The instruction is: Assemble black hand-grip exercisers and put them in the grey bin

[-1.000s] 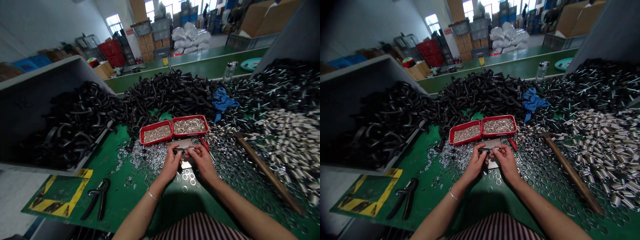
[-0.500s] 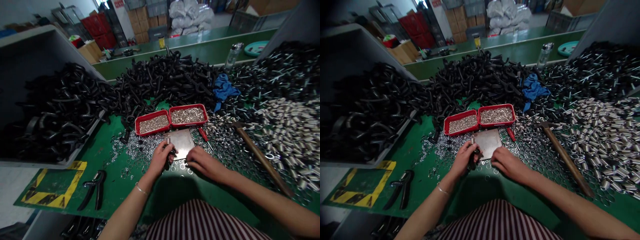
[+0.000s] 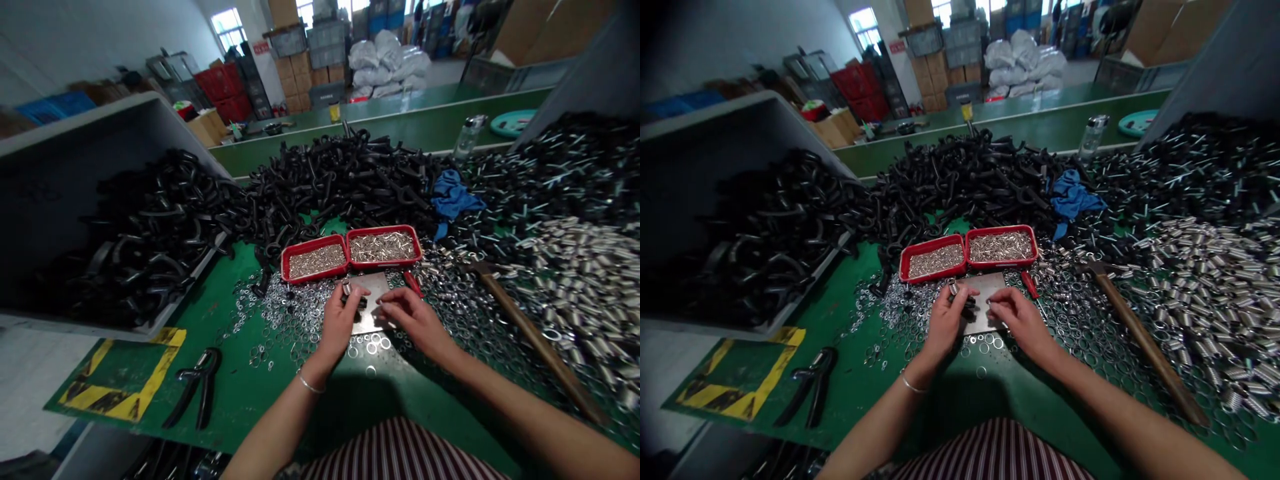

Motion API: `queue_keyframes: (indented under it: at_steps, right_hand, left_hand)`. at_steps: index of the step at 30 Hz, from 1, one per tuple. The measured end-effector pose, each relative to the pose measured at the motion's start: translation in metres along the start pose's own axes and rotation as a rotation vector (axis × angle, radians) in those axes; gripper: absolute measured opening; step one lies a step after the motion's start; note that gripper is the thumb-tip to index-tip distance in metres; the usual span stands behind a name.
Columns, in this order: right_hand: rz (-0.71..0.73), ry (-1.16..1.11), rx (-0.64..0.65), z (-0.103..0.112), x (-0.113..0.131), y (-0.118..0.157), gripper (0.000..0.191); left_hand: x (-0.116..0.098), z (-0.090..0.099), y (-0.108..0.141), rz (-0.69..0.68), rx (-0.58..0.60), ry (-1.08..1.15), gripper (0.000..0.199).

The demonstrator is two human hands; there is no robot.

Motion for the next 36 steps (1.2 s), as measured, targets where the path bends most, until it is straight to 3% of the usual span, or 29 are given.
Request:
queue_keyframes:
  at_steps: [3, 7, 11, 17, 20, 23, 25, 26, 28, 29, 31, 33, 36]
  right_hand:
    - [-0.203, -0.444, -0.002, -0.020, -0.013, -0.014, 0.029]
    - [-0.311, -0.683, 0.109, -0.046, -0.023, -0.011, 0.029]
    - [-0.291, -0.672, 0.086, -0.040, -0.023, -0.008, 0.029]
    - [-0.110, -0.353, 0.031, -0.020, -0.011, -0.012, 0.030]
    - [-0.185, -0.473, 0.160, -0.032, -0.016, -0.006, 0.030]
    - [-0.327, -0.697, 0.368, -0.055, -0.023, 0.005, 0.038]
    - [-0.393, -0.679, 0.503, -0.065, -0.026, 0.014, 0.046]
    - [-0.405, -0.569, 0.561, -0.065, -0.028, 0.018, 0.050]
    - [-0.333, -0.147, 0.560, -0.042, -0.032, 0.014, 0.053]
    - [-0.252, 0.133, 0.479, -0.016, -0.030, 0.006, 0.049]
    - [-0.054, 0.714, 0.173, 0.056, -0.011, -0.017, 0.034]
    - [-0.003, 1.178, -0.096, 0.129, 0.007, -0.037, 0.027]
    - [-0.064, 1.361, -0.209, 0.209, 0.009, -0.069, 0.028]
  left_hand:
    - [-0.012, -0.004, 0.001, -0.113, -0.032, -0.081, 0.025]
    - [-0.006, -0.003, 0.001, -0.130, -0.084, -0.205, 0.023]
    - [-0.008, -0.005, 0.003, -0.164, -0.067, -0.275, 0.022]
    - [-0.013, -0.008, 0.008, -0.159, -0.049, -0.303, 0.021]
    - [-0.024, -0.012, 0.014, -0.271, 0.028, -0.357, 0.017]
    - [-0.028, -0.022, 0.019, -0.391, 0.199, -0.454, 0.015]
    - [-0.020, -0.023, 0.016, -0.370, 0.271, -0.510, 0.017]
    - [-0.015, -0.021, 0.012, -0.327, 0.271, -0.525, 0.019]
    - [-0.005, -0.008, 0.002, -0.217, 0.204, -0.507, 0.025]
    - [-0.001, 0.000, -0.003, -0.167, 0.148, -0.470, 0.028]
    - [0.002, 0.020, -0.012, -0.091, -0.004, -0.360, 0.032]
    - [0.004, 0.035, -0.019, -0.045, -0.139, -0.246, 0.035]
    - [0.013, 0.029, -0.027, 0.026, -0.168, -0.114, 0.036]
Point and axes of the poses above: each hand's wrist, its own y-axis away from the middle knuckle, its own z-axis out of the back of the hand, x = y × z, the point moved 9 cm from there along -y, towards the middle knuckle
